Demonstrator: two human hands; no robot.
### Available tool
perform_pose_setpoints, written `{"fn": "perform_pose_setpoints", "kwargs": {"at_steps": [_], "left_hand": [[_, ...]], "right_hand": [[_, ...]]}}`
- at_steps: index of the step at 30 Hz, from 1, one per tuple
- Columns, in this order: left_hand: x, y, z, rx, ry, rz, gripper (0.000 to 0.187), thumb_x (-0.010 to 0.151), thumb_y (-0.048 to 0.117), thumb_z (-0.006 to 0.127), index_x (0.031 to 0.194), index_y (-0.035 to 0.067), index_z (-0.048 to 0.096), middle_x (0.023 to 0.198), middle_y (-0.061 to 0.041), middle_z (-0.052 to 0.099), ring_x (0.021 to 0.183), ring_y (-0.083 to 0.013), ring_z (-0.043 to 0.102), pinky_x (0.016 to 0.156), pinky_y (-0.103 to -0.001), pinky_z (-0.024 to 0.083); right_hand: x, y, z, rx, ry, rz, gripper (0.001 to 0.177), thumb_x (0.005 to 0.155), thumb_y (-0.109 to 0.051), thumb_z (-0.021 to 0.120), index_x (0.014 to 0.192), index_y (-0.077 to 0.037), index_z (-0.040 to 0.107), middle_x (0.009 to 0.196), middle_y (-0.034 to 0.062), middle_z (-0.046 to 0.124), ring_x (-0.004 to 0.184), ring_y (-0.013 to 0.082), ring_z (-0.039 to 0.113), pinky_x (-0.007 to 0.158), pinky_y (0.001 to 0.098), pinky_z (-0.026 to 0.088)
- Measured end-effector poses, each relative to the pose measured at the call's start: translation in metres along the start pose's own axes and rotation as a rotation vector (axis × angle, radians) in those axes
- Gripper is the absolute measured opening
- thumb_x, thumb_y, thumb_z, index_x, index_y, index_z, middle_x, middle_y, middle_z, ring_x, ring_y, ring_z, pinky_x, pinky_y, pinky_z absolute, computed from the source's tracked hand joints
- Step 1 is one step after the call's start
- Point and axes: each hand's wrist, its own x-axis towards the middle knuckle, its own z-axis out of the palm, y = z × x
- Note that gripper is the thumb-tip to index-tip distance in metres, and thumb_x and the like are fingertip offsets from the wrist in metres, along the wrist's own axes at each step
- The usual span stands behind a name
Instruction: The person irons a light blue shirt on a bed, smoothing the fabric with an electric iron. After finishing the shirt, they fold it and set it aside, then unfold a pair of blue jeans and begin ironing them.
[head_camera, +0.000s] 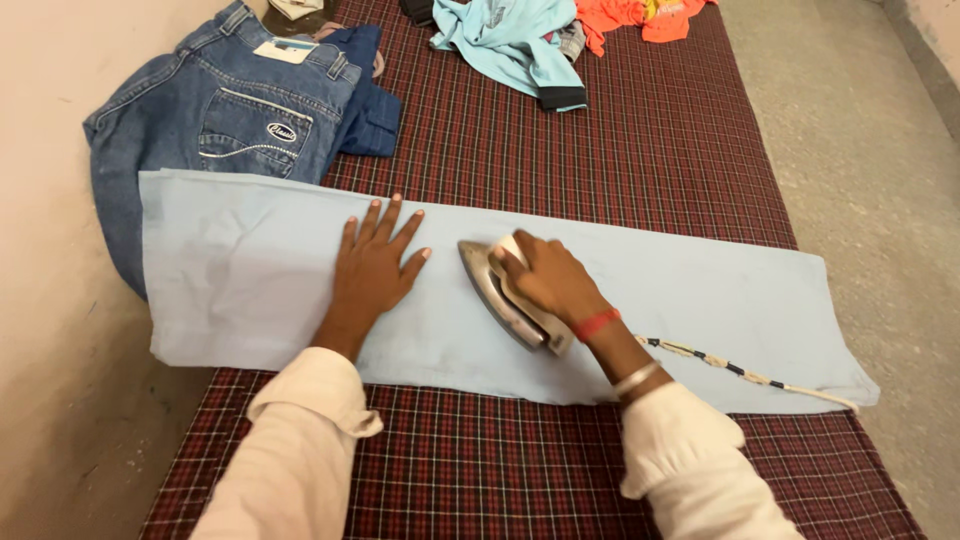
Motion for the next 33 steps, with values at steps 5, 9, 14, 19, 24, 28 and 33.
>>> {"fn": "perform_pose_setpoints", "kwargs": {"at_steps": [5,9,14,19,24,28,33], "left_hand": [[-0.015,-0.045,-0.03,0.087,-0.006,-0.024,0.059,0.1,0.052,0.053,0.152,0.025,0.054,0.164,-0.014,0.038,0.15,-0.0387,0.032,0.117,-0.061,0.025],[-0.021,-0.049,-0.03,0.108,0.049,-0.027,0.057,0.102,0.05,0.052,0.153,0.024,0.054,0.165,-0.015,0.039,0.151,-0.0382,0.034,0.12,-0.06,0.026],[-0.021,-0.047,-0.031,0.112,0.06,-0.039,0.057,0.101,0.049,0.053,0.152,0.023,0.055,0.163,-0.016,0.042,0.151,-0.039,0.035,0.119,-0.06,0.026],[-0.018,-0.044,-0.034,0.112,0.071,-0.031,0.056,0.102,0.049,0.053,0.151,0.022,0.056,0.163,-0.017,0.043,0.15,-0.0396,0.037,0.119,-0.059,0.027],[-0.019,-0.042,-0.037,0.124,0.086,-0.014,0.056,0.102,0.048,0.053,0.151,0.022,0.056,0.162,-0.017,0.044,0.149,-0.0399,0.039,0.118,-0.059,0.029],[-0.022,-0.043,-0.037,0.125,0.106,0.003,0.057,0.102,0.048,0.054,0.151,0.021,0.057,0.162,-0.017,0.045,0.148,-0.0408,0.04,0.118,-0.06,0.029],[-0.02,-0.046,-0.033,0.125,0.106,0.01,0.057,0.101,0.048,0.055,0.152,0.021,0.057,0.161,-0.017,0.047,0.148,-0.0406,0.041,0.118,-0.061,0.029]], "right_hand": [[-0.048,0.011,-0.004,-0.077,-0.094,-0.057,0.052,0.099,-0.053,0.045,0.113,-0.006,0.064,0.081,0.0233,0.072,0.08,0.042,0.069,0.072,0.0536,0.054],[-0.055,0.005,-0.008,-0.064,-0.138,-0.056,0.049,0.1,-0.052,0.045,0.107,-0.007,0.065,0.073,0.0219,0.07,0.073,0.0401,0.07,0.07,0.0516,0.055],[-0.043,-0.021,-0.007,-0.055,-0.093,0.004,0.049,0.1,-0.051,0.046,0.106,-0.006,0.066,0.072,0.0229,0.07,0.073,0.0401,0.07,0.07,0.0526,0.054],[-0.003,-0.048,0.005,-0.048,0.059,-0.071,0.048,0.097,-0.049,0.051,0.112,-0.006,0.067,0.08,0.0234,0.07,0.08,0.0423,0.069,0.072,0.0542,0.054],[0.027,-0.062,0.007,-0.01,0.045,-0.045,0.051,0.096,-0.049,0.051,0.12,-0.007,0.066,0.085,0.0235,0.072,0.082,0.0423,0.071,0.075,0.053,0.056],[0.016,-0.059,0.006,-0.029,0.001,-0.08,0.053,0.097,-0.052,0.049,0.117,-0.007,0.067,0.086,0.0224,0.072,0.083,0.0418,0.071,0.074,0.0538,0.056],[-0.024,-0.035,0.0,-0.08,-0.081,-0.202,0.056,0.1,-0.055,0.046,0.113,-0.006,0.068,0.081,0.021,0.072,0.082,0.0402,0.069,0.073,0.0539,0.055]]}}
